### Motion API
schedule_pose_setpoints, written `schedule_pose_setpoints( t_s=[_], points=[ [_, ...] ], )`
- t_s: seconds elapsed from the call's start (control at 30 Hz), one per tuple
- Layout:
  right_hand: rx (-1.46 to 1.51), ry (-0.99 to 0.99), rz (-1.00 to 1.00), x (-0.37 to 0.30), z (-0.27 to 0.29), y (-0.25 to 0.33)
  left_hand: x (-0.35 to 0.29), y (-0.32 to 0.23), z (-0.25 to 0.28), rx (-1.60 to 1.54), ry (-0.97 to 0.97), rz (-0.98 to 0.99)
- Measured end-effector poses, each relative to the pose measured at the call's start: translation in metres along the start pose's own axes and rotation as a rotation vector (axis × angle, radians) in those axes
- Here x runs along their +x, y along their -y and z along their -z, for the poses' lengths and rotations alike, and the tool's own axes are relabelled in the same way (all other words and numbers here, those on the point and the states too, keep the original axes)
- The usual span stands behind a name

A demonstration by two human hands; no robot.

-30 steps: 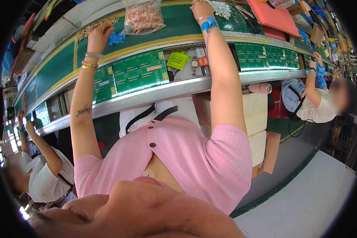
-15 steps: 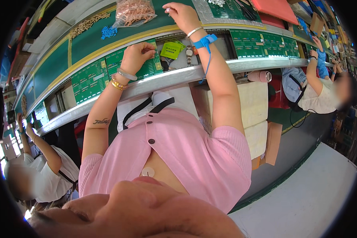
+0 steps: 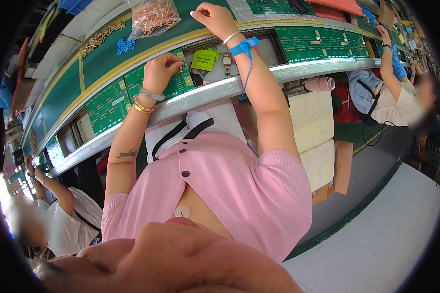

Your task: The recorder is assembling electronic components on a printed circuit board at an industrial assembly line.

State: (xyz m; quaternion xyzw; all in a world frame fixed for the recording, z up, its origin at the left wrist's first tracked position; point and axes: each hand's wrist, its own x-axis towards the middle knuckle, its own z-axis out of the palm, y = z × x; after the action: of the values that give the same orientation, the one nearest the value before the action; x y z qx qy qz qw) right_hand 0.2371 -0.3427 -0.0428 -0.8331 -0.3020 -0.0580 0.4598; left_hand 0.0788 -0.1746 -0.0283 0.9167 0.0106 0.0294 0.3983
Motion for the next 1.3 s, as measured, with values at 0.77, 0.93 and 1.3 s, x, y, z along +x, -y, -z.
schedule_pose_setpoints(
  t_s=[0.77, 0.93, 1.3],
  points=[
    [0.164, 0.072, -0.082, -0.007, -0.001, 0.019, -0.007, 0.012, -0.008, 0.246, -0.165, -0.293],
    [0.270, 0.249, -0.219, -0.030, -0.001, 0.048, -0.017, 0.002, 0.040, 0.217, -0.229, -0.252],
    [-0.277, 0.264, 0.269, -0.066, -0.032, 0.068, -0.116, 0.134, 0.154, 0.667, -0.311, 0.311]
  ],
)
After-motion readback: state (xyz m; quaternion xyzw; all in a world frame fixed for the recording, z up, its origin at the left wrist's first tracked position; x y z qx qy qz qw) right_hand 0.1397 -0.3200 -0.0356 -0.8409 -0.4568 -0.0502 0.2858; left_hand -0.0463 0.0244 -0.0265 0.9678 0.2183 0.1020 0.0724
